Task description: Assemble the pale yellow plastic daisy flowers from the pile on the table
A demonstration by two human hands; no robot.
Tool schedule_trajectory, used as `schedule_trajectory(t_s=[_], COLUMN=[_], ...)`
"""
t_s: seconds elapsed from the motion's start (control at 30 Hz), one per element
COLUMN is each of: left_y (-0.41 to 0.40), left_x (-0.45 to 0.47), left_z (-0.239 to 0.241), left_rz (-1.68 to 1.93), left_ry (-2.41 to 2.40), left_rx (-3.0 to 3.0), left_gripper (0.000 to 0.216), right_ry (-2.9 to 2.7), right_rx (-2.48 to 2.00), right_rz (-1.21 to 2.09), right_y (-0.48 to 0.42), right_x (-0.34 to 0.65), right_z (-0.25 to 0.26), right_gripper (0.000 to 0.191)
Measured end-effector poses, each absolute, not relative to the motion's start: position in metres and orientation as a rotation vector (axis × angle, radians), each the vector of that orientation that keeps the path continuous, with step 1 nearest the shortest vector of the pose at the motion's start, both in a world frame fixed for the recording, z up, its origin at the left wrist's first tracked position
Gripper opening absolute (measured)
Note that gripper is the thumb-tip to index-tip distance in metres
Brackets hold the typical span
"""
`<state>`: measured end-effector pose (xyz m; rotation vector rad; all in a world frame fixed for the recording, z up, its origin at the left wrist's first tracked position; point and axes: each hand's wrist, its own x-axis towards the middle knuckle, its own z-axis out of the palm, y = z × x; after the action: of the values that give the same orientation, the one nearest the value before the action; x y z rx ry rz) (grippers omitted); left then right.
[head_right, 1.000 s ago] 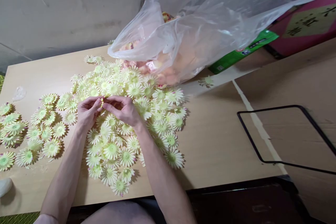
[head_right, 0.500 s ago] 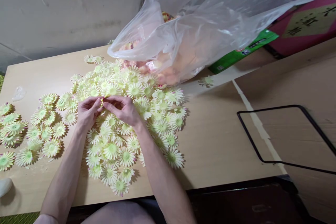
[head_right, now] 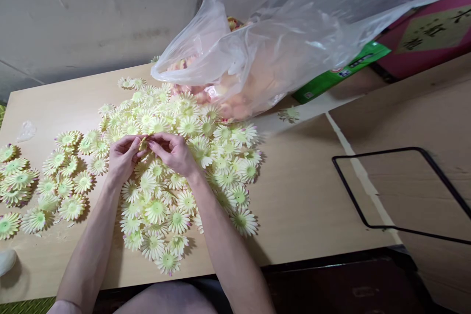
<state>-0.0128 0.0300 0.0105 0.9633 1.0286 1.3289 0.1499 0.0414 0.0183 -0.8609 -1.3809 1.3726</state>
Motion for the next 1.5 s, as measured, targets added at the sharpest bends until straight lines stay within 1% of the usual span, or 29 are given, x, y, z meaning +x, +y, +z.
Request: schedule_trajectory(t_s=[0.13, 0.27, 0.4, 0.6, 0.73, 0.83, 1.03, 1.17, 1.23, 1.37, 1.5], left_y=[0.028, 0.028, 0.031, 0.038, 0.04, 0.039, 0.033, 0.03, 0.029, 0.029, 0.03], left_x=[-0.012, -0.009, -0.009, -0.017, -0.02, -0.018, -0.013, -0.012, -0.012, -0.012, -0.012], left_z=[0.014, 0.014, 0.014, 0.013, 0.011, 0.011, 0.014, 0.015, 0.015, 0.014, 0.01], left_rz=[1.297, 1.363, 1.4, 1.571, 1.652, 1.624, 1.44, 1.344, 1.322, 1.32, 1.354], left_ry=[1.012, 1.04, 1.026, 1.049, 1.056, 1.041, 0.948, 0.89, 0.894, 0.962, 1.025], left_rx=[1.007, 0.932, 0.84, 0.628, 0.597, 0.629, 0.731, 0.819, 0.901, 0.991, 0.996], left_gripper=[0.029, 0.024, 0.027, 0.029, 0.027, 0.027, 0.033, 0.03, 0.023, 0.026, 0.024], right_ry=[-1.373, -1.436, -1.466, -1.279, -1.106, -1.086, -1.324, -1.299, -1.253, -1.249, -1.307], right_rx=[-0.889, -0.89, -0.915, -0.907, -0.891, -0.905, -0.805, -0.801, -0.795, -0.766, -0.76], right_rz=[1.411, 1.377, 1.342, 1.313, 1.245, 1.206, 1.348, 1.398, 1.402, 1.438, 1.429], right_y=[0.041, 0.041, 0.041, 0.045, 0.049, 0.047, 0.04, 0.04, 0.04, 0.04, 0.041], right_x=[0.15, 0.151, 0.151, 0.153, 0.153, 0.153, 0.149, 0.146, 0.146, 0.146, 0.146], right_z=[0.018, 0.017, 0.019, 0.011, 0.011, 0.015, 0.018, 0.017, 0.018, 0.019, 0.017], right_gripper=[0.022, 0.021, 0.024, 0.022, 0.023, 0.029, 0.022, 0.024, 0.022, 0.016, 0.017])
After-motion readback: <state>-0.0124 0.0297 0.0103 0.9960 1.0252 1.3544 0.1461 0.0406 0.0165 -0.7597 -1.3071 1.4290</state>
